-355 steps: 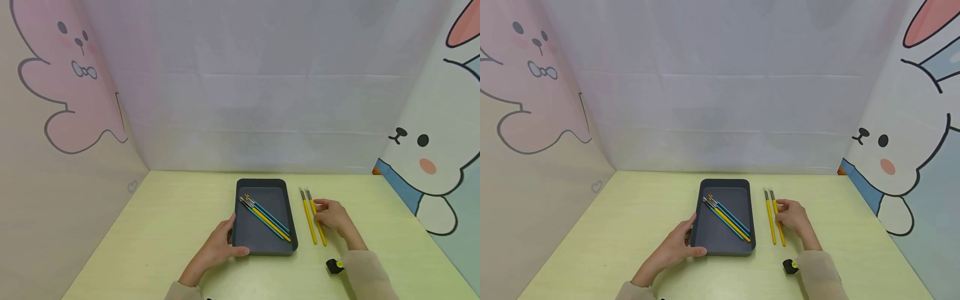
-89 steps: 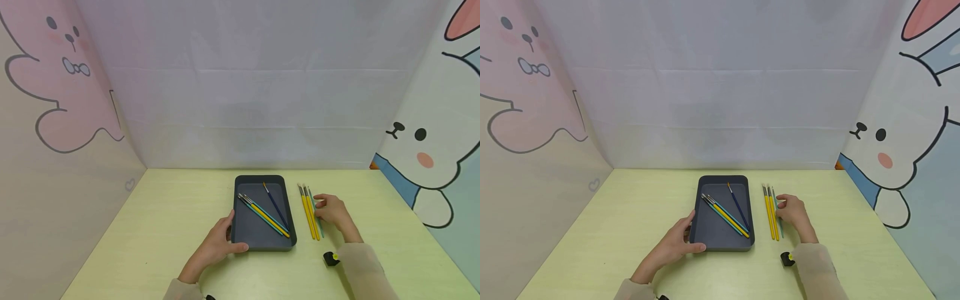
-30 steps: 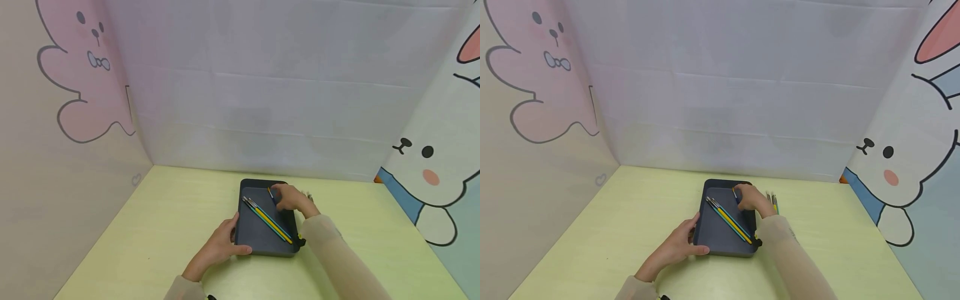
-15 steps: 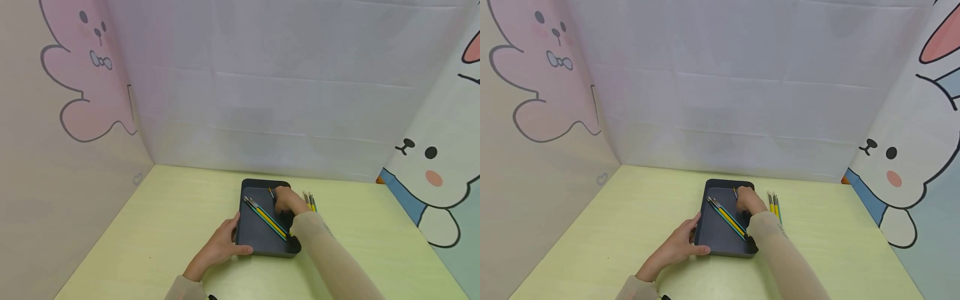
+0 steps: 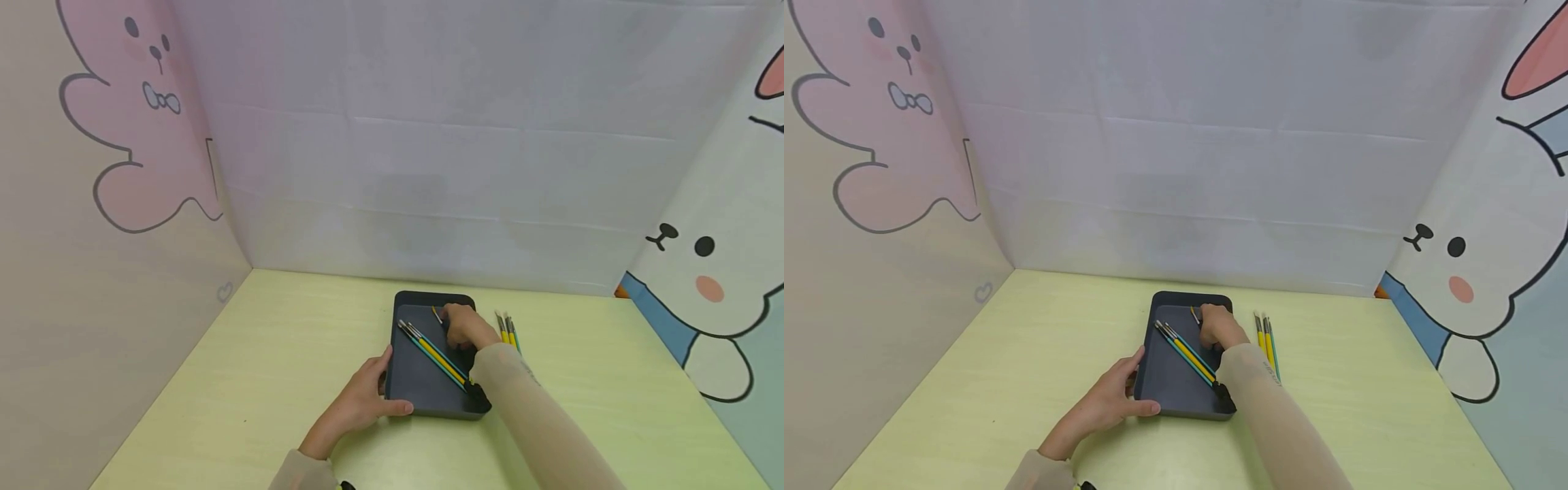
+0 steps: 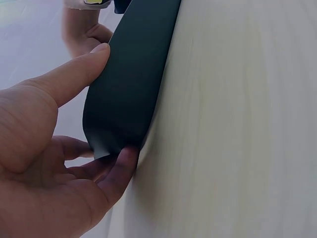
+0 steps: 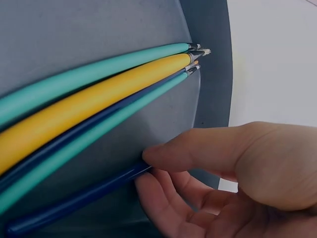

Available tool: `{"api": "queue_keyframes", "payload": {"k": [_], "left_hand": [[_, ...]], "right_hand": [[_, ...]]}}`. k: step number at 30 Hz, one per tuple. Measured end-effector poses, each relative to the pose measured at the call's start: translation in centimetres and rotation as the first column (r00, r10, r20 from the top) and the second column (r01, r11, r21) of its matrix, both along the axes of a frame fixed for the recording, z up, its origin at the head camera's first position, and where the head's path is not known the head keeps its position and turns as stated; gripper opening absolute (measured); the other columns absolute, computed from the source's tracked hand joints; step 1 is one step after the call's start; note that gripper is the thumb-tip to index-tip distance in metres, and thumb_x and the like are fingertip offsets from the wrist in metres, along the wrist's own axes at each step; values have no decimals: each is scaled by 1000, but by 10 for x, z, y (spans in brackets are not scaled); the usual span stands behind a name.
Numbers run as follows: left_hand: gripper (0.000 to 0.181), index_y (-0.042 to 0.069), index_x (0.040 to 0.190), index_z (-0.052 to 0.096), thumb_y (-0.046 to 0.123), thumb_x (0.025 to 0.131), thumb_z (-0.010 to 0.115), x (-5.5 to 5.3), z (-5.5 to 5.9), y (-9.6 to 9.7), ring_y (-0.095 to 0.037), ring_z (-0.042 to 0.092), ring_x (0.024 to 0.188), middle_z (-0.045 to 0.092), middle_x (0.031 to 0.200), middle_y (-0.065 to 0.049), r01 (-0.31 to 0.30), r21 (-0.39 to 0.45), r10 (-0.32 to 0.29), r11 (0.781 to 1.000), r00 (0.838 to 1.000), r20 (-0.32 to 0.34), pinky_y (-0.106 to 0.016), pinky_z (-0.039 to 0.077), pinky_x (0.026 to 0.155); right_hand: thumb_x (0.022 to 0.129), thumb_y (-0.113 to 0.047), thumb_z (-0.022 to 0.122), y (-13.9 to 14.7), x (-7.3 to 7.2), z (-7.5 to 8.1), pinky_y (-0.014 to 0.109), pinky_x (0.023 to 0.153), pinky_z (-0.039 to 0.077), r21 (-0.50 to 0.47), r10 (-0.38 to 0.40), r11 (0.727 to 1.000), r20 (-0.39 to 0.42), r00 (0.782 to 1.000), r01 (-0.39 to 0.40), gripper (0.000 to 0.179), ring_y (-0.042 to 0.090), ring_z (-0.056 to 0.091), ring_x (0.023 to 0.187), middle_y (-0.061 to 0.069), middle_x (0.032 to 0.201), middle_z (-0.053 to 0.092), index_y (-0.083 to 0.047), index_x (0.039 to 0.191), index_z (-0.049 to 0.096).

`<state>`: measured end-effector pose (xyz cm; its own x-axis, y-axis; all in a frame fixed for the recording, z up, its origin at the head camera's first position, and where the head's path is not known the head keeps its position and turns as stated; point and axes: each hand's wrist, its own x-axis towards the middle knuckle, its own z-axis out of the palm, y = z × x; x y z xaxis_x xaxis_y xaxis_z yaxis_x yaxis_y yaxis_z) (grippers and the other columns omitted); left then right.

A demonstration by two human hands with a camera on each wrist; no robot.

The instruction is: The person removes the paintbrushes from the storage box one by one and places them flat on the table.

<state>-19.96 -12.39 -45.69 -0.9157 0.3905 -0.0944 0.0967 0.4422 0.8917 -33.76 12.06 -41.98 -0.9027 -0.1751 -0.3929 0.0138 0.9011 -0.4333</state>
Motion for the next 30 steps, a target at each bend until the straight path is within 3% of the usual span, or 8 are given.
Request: {"api": "queue_keyframes", "payload": {"k": [5, 8, 11, 13, 18, 22, 25, 30], "left_hand": [[120, 5, 170, 15, 29, 84, 94, 0, 0, 0, -29, 61, 127, 40, 156, -26, 2, 1, -2, 1000, 1000, 7, -40, 55, 103], [120, 5, 170, 14, 29, 84, 94, -1, -1, 1, -28, 62, 127, 39, 157, -25, 3, 6, -3, 1000, 1000, 16, -39, 56, 103], [120, 5, 170, 14, 29, 84, 94, -1, 0, 2, -27, 62, 127, 39, 157, -25, 2, 12, -3, 1000, 1000, 22, -39, 55, 103], [120, 5, 170, 14, 29, 84, 94, -1, 0, 2, -28, 61, 127, 39, 157, -25, 2, 15, -2, 1000, 1000, 23, -39, 55, 104], [120, 5, 170, 14, 29, 84, 94, -1, 0, 3, -29, 61, 129, 39, 157, -25, 2, 10, -2, 1000, 1000, 23, -40, 55, 104], [119, 5, 170, 14, 28, 85, 94, -1, 0, 3, -30, 60, 130, 39, 157, -26, -1, -2, 1, 1000, 1000, 18, -41, 55, 104], [119, 6, 170, 15, 29, 85, 94, -1, -1, 3, -30, 61, 129, 39, 158, -25, -7, -18, 7, 1000, 1000, 13, -41, 56, 104], [118, 7, 171, 15, 29, 85, 94, 0, 3, 2, -30, 61, 128, 40, 158, -25, -7, -20, 7, 1000, 1000, 10, -43, 56, 104]], "right_hand": [[86, 11, 77, 4, 3, -1, 35, 64, 62, -78, -14, 997, 9, 1000, 14, 63, 26, 68, 78, 25, 143, 55, -6, 144, 59], [87, 12, 73, 9, 6, -2, 36, 67, 62, -188, -24, 982, 41, 999, 32, 59, 25, 65, 77, 23, 136, 58, -5, 141, 61], [85, 13, 69, 17, 6, -2, 38, 71, 63, -323, -28, 945, 84, 996, 54, 60, 22, 61, 75, 18, 121, 63, -4, 142, 61], [84, 13, 65, 23, 5, -1, 35, 64, 59, -412, -19, 909, 110, 994, 62, 62, 18, 53, 65, 17, 113, 67, -2, 144, 59], [89, 7, 65, 36, 4, 3, 34, 64, 55, -536, 10, 842, 146, 989, 70, 63, 17, 56, 65, 19, 113, 69, -1, 150, 52], [94, 3, 67, 43, 4, 6, 41, 83, 62, -591, 8, 802, 159, 987, 89, 64, 23, 66, 92, 22, 124, 63, -1, 155, 47], [97, 2, 66, 51, 5, 7, 41, 89, 62, -637, 1, 764, 164, 986, 105, 64, 27, 66, 106, 25, 135, 56, -1, 157, 44], [100, 0, 64, 69, 10, 13, 39, 92, 60, -697, 4, 709, 155, 988, 107, 63, 29, 63, 111, 26, 139, 49, -1, 159, 40]]}}
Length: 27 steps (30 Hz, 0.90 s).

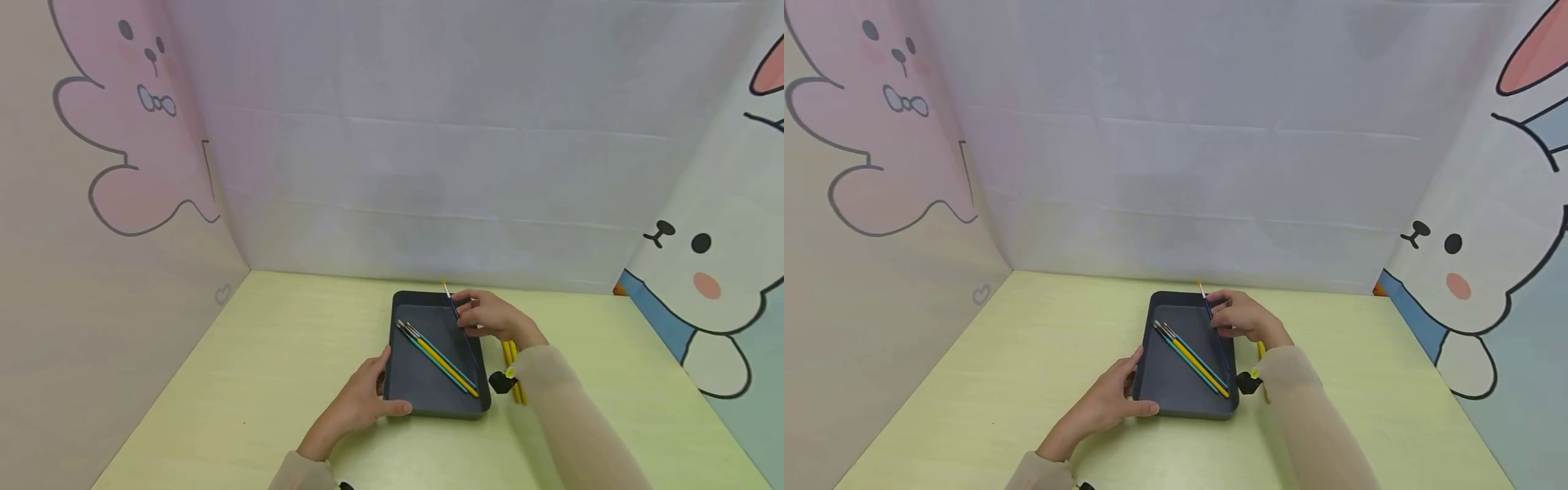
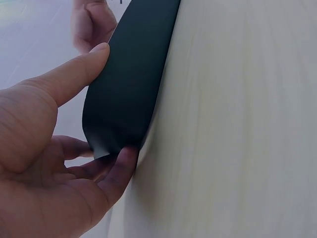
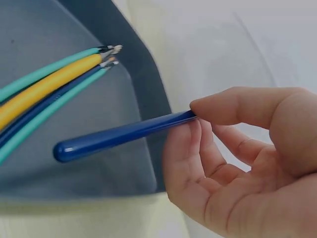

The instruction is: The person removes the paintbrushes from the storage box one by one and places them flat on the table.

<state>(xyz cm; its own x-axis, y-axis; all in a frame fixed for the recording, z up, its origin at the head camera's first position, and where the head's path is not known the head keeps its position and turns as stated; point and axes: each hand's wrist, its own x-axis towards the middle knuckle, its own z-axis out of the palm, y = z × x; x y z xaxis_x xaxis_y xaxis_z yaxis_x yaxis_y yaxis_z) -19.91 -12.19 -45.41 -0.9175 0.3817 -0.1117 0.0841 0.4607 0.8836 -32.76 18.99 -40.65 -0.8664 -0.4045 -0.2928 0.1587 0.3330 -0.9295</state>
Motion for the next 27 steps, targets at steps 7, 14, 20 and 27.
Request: {"api": "queue_keyframes", "payload": {"k": [7, 14, 20, 27], "left_hand": [[119, 6, 170, 14, 28, 85, 93, 0, 0, 0, -31, 60, 129, 39, 158, -26, 11, 19, -11, 1000, 1000, 1, -43, 55, 105], [118, 5, 170, 14, 30, 86, 93, -2, -3, 0, -30, 60, 130, 40, 158, -24, 6, 1, -6, 1000, 1000, -1, -43, 55, 105], [118, 6, 171, 14, 30, 85, 93, -3, -3, 1, -30, 60, 130, 40, 158, -23, 4, -10, -3, 1000, 1000, 4, -42, 55, 105], [119, 7, 171, 14, 30, 85, 93, -3, -4, 0, -32, 59, 133, 38, 160, -25, 2, 7, -2, 1000, 1000, 15, -46, 54, 108]], "right_hand": [[101, 0, 62, 29, 12, 3, 36, 92, 59, -78, -42, 996, -16, 999, 40, 65, 24, 61, 106, 29, 143, 45, -3, 161, 36], [103, -1, 61, 55, 30, 1, 32, 87, 59, -143, -99, 986, -49, 994, 91, 68, 19, 61, 98, 27, 137, 46, -1, 163, 30], [105, -3, 59, 80, 46, -7, 32, 91, 57, -178, -150, 974, -63, 987, 137, 68, 20, 64, 108, 18, 129, 49, -1, 164, 26], [107, -8, 59, 102, 63, -21, 32, 93, 56, -156, -221, 965, -50, 974, 211, 67, 25, 59, 113, 19, 135, 51, -2, 165, 26]]}}
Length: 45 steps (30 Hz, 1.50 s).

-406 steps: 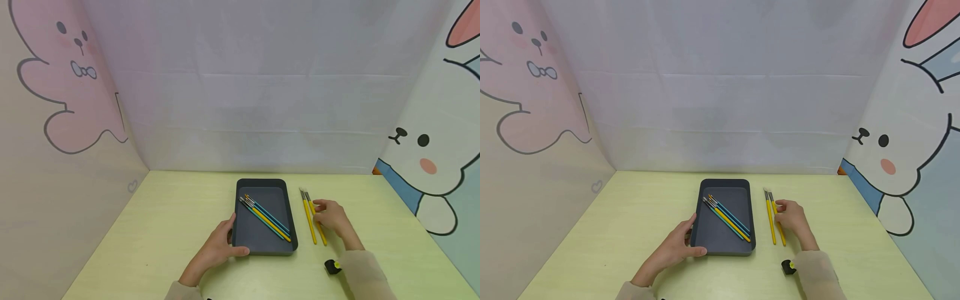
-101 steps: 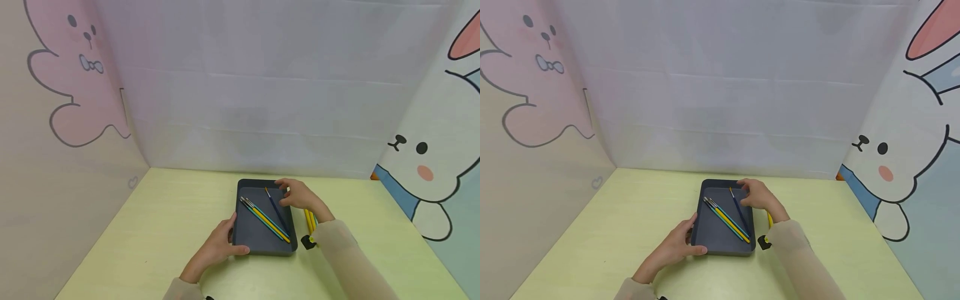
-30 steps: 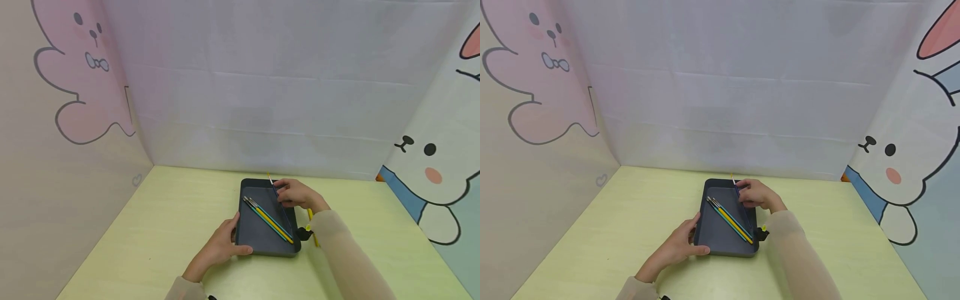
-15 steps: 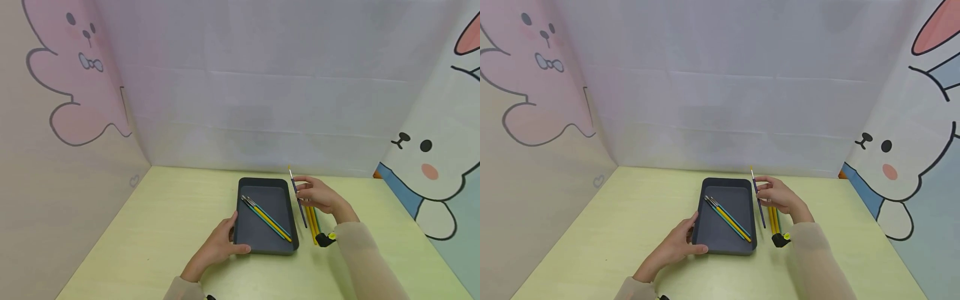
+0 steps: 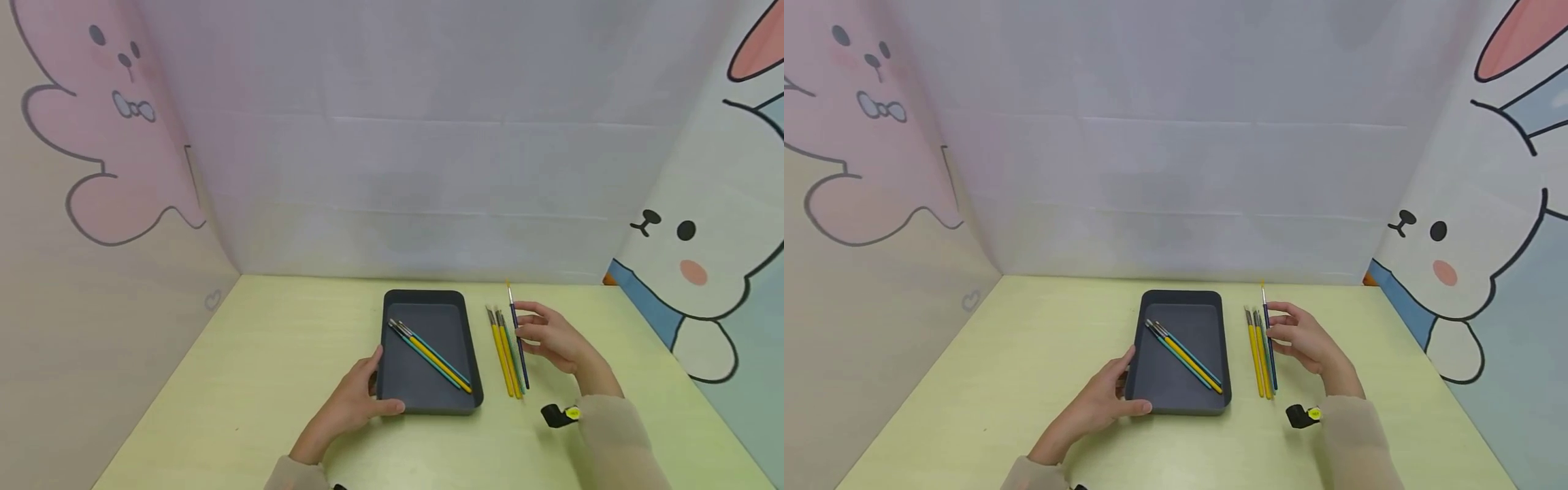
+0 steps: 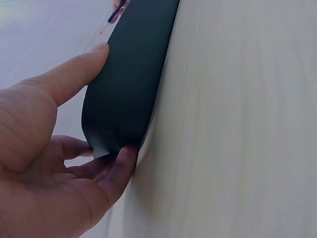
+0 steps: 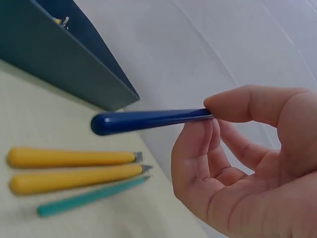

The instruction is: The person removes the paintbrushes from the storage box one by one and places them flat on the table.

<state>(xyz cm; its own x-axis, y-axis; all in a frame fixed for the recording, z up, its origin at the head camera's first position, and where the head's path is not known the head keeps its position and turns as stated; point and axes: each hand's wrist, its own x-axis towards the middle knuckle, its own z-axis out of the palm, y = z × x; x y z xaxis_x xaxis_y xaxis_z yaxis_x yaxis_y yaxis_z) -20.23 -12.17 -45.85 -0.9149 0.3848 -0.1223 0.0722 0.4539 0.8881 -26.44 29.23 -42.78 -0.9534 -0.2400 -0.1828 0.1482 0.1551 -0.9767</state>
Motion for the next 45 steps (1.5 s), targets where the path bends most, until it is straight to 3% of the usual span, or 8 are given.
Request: {"api": "queue_keyframes", "payload": {"k": [7, 16, 21, 36, 45], "left_hand": [[119, 6, 171, 13, 30, 85, 93, 0, 0, -2, -33, 58, 134, 37, 160, -26, 7, 7, -7, 1000, 1000, -11, -46, 53, 108], [118, 4, 170, 12, 26, 86, 92, -1, 2, -2, -35, 58, 135, 36, 160, -28, 24, 46, -23, 999, 999, -23, -47, 53, 109], [119, 4, 170, 13, 28, 86, 92, -3, 3, -2, -33, 59, 134, 38, 159, -26, 18, 19, -18, 1000, 1000, -23, -46, 53, 109], [118, 6, 171, 12, 30, 86, 92, -3, 2, -1, -34, 56, 138, 39, 158, -24, 18, 15, -18, 1000, 1000, -16, -47, 51, 111], [118, 6, 171, 13, 28, 86, 92, -1, 2, 0, -36, 56, 138, 39, 158, -25, 18, 25, -17, 1000, 1000, -11, -49, 51, 111]], "right_hand": [[107, -7, 60, 13, 6, -13, 31, 89, 59, -14, -52, 999, 20, 998, 52, 67, 20, 61, 106, 17, 131, 53, -1, 164, 25], [107, -7, 61, 19, 4, -18, 29, 90, 60, -13, -39, 999, 38, 999, 39, 69, 19, 63, 106, 22, 135, 49, 3, 165, 24], [107, -6, 60, 18, 4, -21, 30, 91, 60, -2, -35, 999, 40, 999, 35, 69, 20, 63, 107, 24, 137, 49, 3, 165, 24], [107, -4, 59, 17, 2, -30, 29, 88, 62, 129, -69, 989, 26, 997, 65, 66, 17, 66, 105, 38, 149, 45, 6, 164, 28], [104, -2, 63, 11, -2, -38, 34, 88, 64, 278, -127, 953, -2, 992, 123, 61, 23, 69, 108, 36, 145, 53, 6, 160, 39]]}}
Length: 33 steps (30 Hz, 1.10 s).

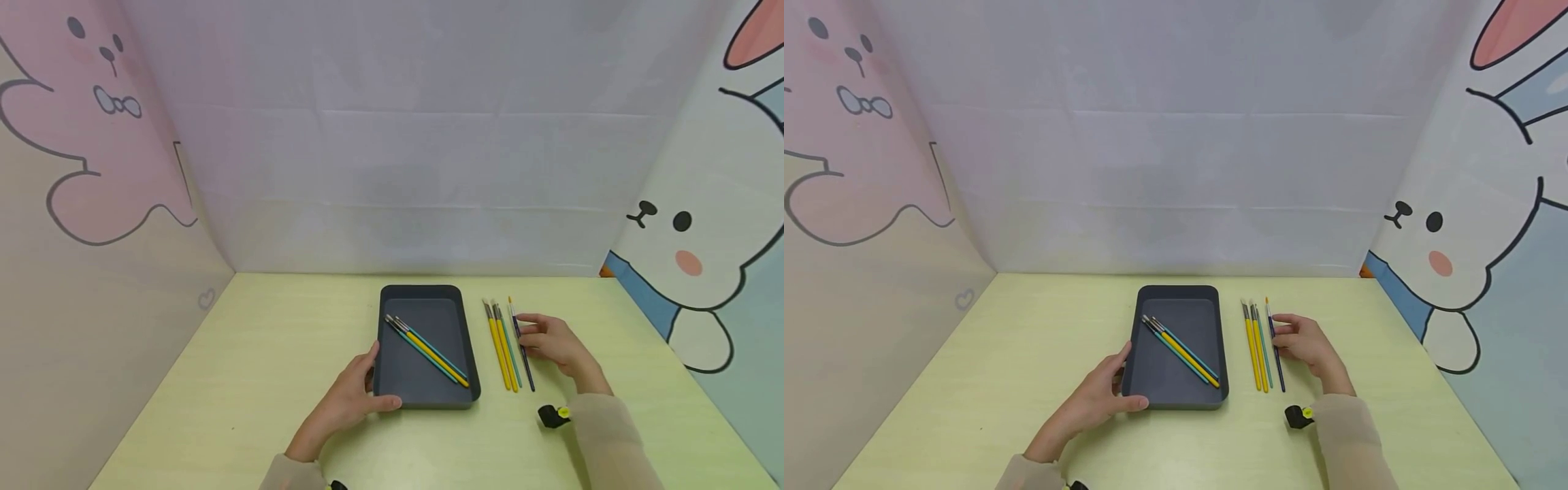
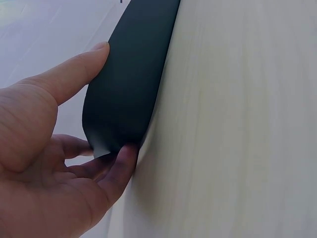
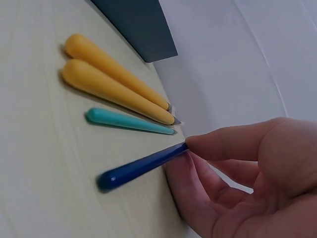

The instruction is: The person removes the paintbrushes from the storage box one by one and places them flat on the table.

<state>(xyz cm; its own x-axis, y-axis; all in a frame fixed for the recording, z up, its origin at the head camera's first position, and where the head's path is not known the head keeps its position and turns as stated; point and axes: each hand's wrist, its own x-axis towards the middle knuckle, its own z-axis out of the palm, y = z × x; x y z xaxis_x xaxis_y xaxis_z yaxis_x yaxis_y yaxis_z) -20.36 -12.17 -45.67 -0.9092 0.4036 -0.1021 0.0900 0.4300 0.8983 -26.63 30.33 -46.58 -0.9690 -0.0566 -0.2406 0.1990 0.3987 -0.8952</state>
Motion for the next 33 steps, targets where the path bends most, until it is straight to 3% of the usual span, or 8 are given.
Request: {"api": "queue_keyframes", "payload": {"k": [8, 25, 33], "left_hand": [[118, 7, 171, 13, 30, 86, 92, -3, -3, 0, -33, 56, 137, 39, 159, -24, -4, -25, 4, 1000, 1000, -2, -48, 51, 111], [118, 7, 171, 14, 30, 86, 92, -2, -2, 0, -32, 58, 134, 38, 160, -24, -5, -23, 5, 1000, 1000, 7, -49, 52, 110], [118, 6, 171, 14, 30, 86, 92, -1, -1, -1, -33, 57, 135, 38, 161, -24, -4, -35, 4, 999, 1000, 3, -48, 52, 110]], "right_hand": [[100, 0, 68, -10, 0, 4, 33, 82, 64, 91, -49, 995, -22, 999, 51, 60, 23, 70, 101, 33, 134, 61, 9, 155, 45], [92, -1, 76, -21, 5, 12, 31, 72, 63, 222, -50, 973, -78, 996, 66, 63, 19, 71, 84, 28, 118, 67, 11, 148, 52], [93, -6, 78, -22, 4, 11, 33, 76, 62, 264, -27, 963, -80, 996, 47, 63, 23, 71, 92, 27, 120, 68, 10, 148, 53]]}}
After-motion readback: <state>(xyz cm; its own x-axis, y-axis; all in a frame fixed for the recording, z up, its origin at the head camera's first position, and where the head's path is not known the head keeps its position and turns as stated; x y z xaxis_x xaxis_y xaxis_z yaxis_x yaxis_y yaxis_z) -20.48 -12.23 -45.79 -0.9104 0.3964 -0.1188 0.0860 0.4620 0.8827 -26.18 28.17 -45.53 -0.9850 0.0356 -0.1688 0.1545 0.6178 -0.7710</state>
